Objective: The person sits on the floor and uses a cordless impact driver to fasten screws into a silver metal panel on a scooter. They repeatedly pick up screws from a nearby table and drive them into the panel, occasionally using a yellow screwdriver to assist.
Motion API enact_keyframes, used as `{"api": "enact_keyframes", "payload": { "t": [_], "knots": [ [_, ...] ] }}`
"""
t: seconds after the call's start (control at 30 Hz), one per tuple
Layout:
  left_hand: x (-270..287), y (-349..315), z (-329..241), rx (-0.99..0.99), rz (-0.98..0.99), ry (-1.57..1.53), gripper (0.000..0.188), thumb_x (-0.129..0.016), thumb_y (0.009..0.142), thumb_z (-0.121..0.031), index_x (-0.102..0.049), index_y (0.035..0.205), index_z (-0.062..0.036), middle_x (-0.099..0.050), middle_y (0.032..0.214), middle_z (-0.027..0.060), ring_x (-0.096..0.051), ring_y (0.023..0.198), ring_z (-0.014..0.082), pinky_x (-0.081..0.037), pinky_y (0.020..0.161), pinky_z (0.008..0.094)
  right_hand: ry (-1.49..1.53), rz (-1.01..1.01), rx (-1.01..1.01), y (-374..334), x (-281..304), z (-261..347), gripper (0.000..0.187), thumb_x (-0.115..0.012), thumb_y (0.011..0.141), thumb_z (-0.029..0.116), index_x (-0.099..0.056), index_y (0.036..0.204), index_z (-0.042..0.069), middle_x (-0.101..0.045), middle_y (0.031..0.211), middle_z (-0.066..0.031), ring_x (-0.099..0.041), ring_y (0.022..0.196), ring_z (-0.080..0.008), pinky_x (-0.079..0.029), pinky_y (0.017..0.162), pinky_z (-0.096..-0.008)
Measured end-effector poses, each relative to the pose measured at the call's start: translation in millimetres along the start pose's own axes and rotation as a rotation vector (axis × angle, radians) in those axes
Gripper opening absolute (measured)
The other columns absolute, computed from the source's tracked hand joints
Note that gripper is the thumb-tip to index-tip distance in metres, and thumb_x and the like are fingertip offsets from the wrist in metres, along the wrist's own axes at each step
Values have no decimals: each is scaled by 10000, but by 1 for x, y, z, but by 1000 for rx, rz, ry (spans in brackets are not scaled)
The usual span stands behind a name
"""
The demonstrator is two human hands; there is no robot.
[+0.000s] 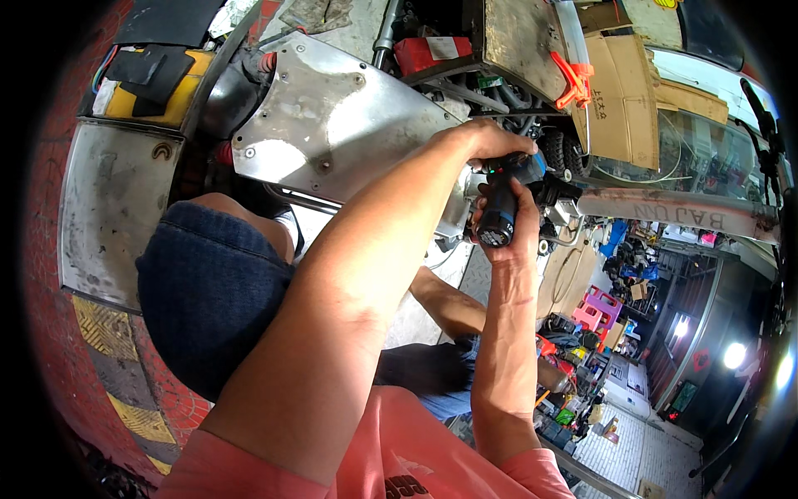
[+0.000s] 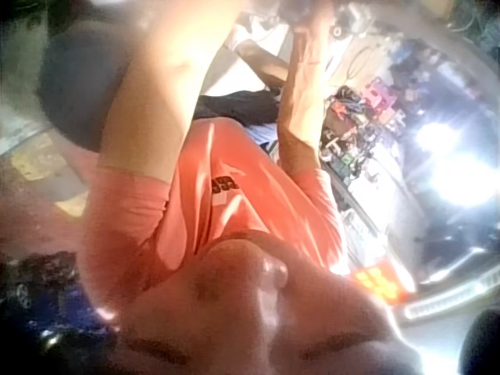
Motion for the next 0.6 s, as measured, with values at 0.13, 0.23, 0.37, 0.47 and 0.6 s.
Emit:
{"api": "enact_keyframes", "payload": {
  "t": [0.13, 0.23, 0.37, 0.47, 0.6],
  "knots": [
    [1, -2, 1, -54, -23, -46, 771, -807, 721, -714, -802, 1036, -10, -763, 929, 107, -690, 782, 220, -548, 702, 341, -11, -18, 31, 0, -7, -1, 522, -558, 1032, 449, -582, 1168, -54, -683, 789, -125, -689, 556, -244, -574, 433, -353],
    [3, -3, -3, 90, 93, -21, 875, -784, 696, -728, -789, 1180, 0, -760, 1188, 196, -725, 1017, 271, -563, 885, 381, -18, -32, 37, -1, -7, -2, 526, -563, 1033, 440, -579, 1177, -65, -675, 788, -124, -674, 543, -237, -575, 434, -345],
    [4, 0, 0, 73, 52, -20, 865, -791, 701, -723, -786, 1149, 17, -753, 1147, 189, -706, 997, 268, -536, 890, 376, -14, -19, 36, 0, -10, -1, 510, -577, 1034, 417, -578, 1183, -70, -669, 793, -131, -669, 557, -229, -595, 475, -335],
    [4, -3, 2, -27, -34, -29, 826, -797, 712, -734, -802, 1031, 28, -762, 960, 140, -686, 824, 240, -528, 755, 356, 22, 9, 21, 0, -12, -2, 437, -574, 1042, 372, -578, 1210, -31, -671, 839, -132, -678, 616, -233, -604, 515, -351],
    [4, -4, 4, -16, -34, -51, 826, -802, 709, -729, -801, 1032, 32, -762, 963, 140, -683, 835, 242, -524, 774, 350, 45, -16, 38, -5, -22, -4, 420, -576, 1041, 368, -581, 1219, -12, -678, 861, -133, -685, 639, -233, -606, 525, -353]
  ]
}}
Point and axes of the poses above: each hand's wrist, its own y-axis towards the middle knuckle, its own x-axis out of the back of the hand, z = x × y, the point moved 1 cm from there along y, towards the middle knuckle
